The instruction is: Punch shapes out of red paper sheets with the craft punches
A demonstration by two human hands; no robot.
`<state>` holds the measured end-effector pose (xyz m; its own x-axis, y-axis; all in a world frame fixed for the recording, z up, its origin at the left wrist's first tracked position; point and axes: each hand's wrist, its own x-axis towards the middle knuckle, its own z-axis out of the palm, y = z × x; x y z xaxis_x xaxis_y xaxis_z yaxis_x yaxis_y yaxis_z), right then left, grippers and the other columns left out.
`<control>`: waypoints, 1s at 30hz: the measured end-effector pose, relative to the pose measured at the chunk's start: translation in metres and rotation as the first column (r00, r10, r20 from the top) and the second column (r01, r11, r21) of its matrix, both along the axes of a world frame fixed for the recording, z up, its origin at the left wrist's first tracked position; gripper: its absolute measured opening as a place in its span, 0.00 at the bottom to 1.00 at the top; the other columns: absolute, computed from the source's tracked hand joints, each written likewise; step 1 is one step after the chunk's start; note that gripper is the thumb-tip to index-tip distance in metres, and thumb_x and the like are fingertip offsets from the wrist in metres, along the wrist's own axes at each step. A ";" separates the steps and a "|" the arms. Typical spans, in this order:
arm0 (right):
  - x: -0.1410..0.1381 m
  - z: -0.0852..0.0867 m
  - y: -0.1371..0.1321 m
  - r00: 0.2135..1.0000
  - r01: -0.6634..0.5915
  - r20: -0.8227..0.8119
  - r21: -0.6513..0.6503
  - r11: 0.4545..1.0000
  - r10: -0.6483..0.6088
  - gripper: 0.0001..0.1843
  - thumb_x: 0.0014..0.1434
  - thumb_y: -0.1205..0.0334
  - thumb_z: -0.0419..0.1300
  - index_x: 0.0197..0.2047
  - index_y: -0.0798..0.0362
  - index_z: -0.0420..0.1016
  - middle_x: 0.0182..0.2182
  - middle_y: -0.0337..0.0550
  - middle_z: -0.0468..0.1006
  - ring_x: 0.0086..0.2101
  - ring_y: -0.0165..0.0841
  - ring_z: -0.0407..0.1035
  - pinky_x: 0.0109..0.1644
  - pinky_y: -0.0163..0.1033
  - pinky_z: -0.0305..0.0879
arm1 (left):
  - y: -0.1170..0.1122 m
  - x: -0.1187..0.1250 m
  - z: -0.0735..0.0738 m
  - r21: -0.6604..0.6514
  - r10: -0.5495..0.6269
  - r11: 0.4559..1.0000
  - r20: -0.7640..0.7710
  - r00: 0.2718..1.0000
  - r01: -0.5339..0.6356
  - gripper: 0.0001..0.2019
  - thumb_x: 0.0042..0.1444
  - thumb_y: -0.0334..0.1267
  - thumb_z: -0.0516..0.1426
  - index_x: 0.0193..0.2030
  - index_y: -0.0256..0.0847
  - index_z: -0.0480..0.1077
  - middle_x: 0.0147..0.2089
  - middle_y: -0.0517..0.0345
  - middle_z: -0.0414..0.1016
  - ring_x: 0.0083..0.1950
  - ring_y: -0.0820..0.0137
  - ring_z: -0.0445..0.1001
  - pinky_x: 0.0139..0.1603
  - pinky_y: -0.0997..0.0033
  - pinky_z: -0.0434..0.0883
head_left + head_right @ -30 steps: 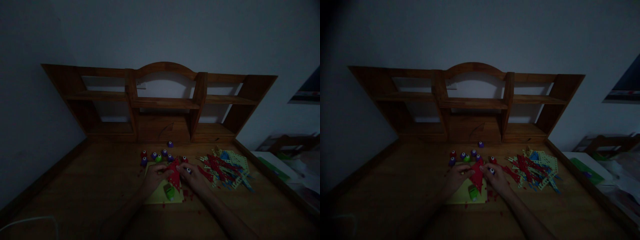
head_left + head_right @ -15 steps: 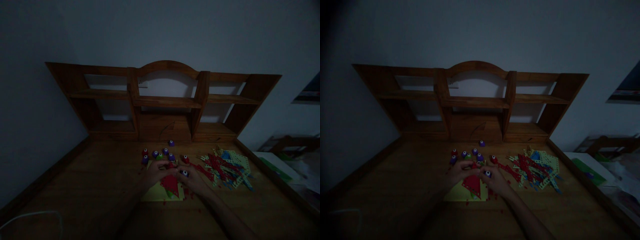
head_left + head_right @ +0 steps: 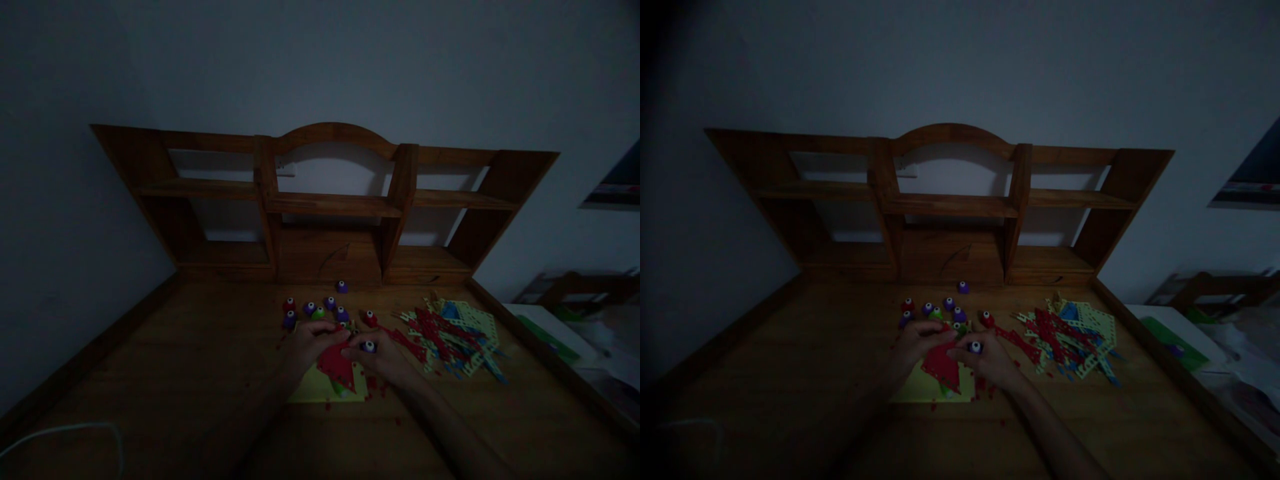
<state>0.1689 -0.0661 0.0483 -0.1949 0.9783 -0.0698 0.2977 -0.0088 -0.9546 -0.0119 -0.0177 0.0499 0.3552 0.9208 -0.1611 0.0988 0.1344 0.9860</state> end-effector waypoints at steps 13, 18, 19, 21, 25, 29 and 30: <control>0.000 -0.008 -0.001 0.999 -0.030 -0.016 -0.045 0.999 0.029 0.17 0.51 0.49 0.64 0.30 0.56 0.79 0.22 0.37 0.67 0.24 0.22 0.55 0.28 0.29 0.49 | 0.016 -0.006 -0.011 -0.196 -0.035 0.978 0.144 0.989 0.064 0.30 0.37 0.57 0.65 0.41 0.34 0.74 0.33 0.55 0.76 0.28 0.79 0.70 0.31 0.80 0.64; 0.000 -0.009 -0.001 0.998 -0.057 -0.008 0.006 0.998 0.057 0.14 0.53 0.52 0.63 0.30 0.56 0.79 0.22 0.37 0.66 0.24 0.22 0.54 0.28 0.29 0.49 | 0.011 -0.007 -0.004 -0.247 -0.046 0.966 0.111 0.993 0.072 0.30 0.38 0.56 0.65 0.42 0.33 0.76 0.37 0.49 0.79 0.31 0.76 0.74 0.34 0.77 0.69; 0.000 -0.009 -0.001 0.998 -0.061 0.000 -0.004 0.998 0.061 0.14 0.53 0.52 0.62 0.30 0.57 0.79 0.22 0.37 0.65 0.24 0.22 0.54 0.28 0.29 0.48 | 0.012 -0.007 -0.001 -0.238 -0.014 0.970 0.115 0.993 0.042 0.29 0.38 0.56 0.65 0.41 0.33 0.77 0.37 0.49 0.79 0.32 0.75 0.75 0.34 0.77 0.70; 0.000 -0.009 -0.001 0.998 -0.065 0.020 -0.017 0.998 0.065 0.14 0.53 0.53 0.62 0.30 0.57 0.79 0.21 0.37 0.66 0.23 0.22 0.54 0.28 0.29 0.48 | 0.014 -0.007 0.002 -0.238 0.039 0.971 0.134 0.990 -0.006 0.29 0.36 0.55 0.66 0.39 0.32 0.77 0.37 0.49 0.79 0.32 0.75 0.75 0.35 0.77 0.71; 0.000 -0.009 -0.001 0.997 -0.071 0.038 -0.006 0.997 0.071 0.14 0.52 0.52 0.62 0.29 0.56 0.80 0.21 0.38 0.66 0.23 0.22 0.54 0.27 0.29 0.48 | 0.020 -0.005 -0.004 -0.257 0.060 0.966 0.192 0.980 -0.009 0.30 0.39 0.57 0.64 0.41 0.32 0.76 0.40 0.48 0.79 0.33 0.74 0.76 0.36 0.75 0.73; -0.002 -0.011 -0.001 0.999 -0.036 0.004 -0.045 0.998 0.037 0.16 0.50 0.49 0.64 0.28 0.56 0.80 0.19 0.38 0.65 0.22 0.22 0.53 0.26 0.30 0.47 | 0.027 -0.004 -0.016 -0.284 0.084 0.959 0.259 0.962 -0.007 0.31 0.43 0.59 0.61 0.45 0.32 0.74 0.40 0.48 0.78 0.36 0.71 0.77 0.39 0.71 0.75; -0.002 -0.012 0.000 1.000 -0.014 -0.010 -0.056 0.998 0.013 0.17 0.49 0.48 0.65 0.28 0.56 0.79 0.19 0.38 0.65 0.21 0.22 0.53 0.26 0.30 0.46 | 0.027 -0.004 -0.018 -0.286 0.082 0.958 0.279 0.957 0.001 0.32 0.44 0.60 0.60 0.46 0.32 0.73 0.41 0.47 0.78 0.37 0.70 0.77 0.40 0.71 0.75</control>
<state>0.1668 -0.0666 0.0363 -0.2092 0.9701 -0.1229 0.2888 -0.0588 -0.9556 -0.0155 0.0096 0.0318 0.3878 0.8674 -0.3119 -0.1915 0.4068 0.8932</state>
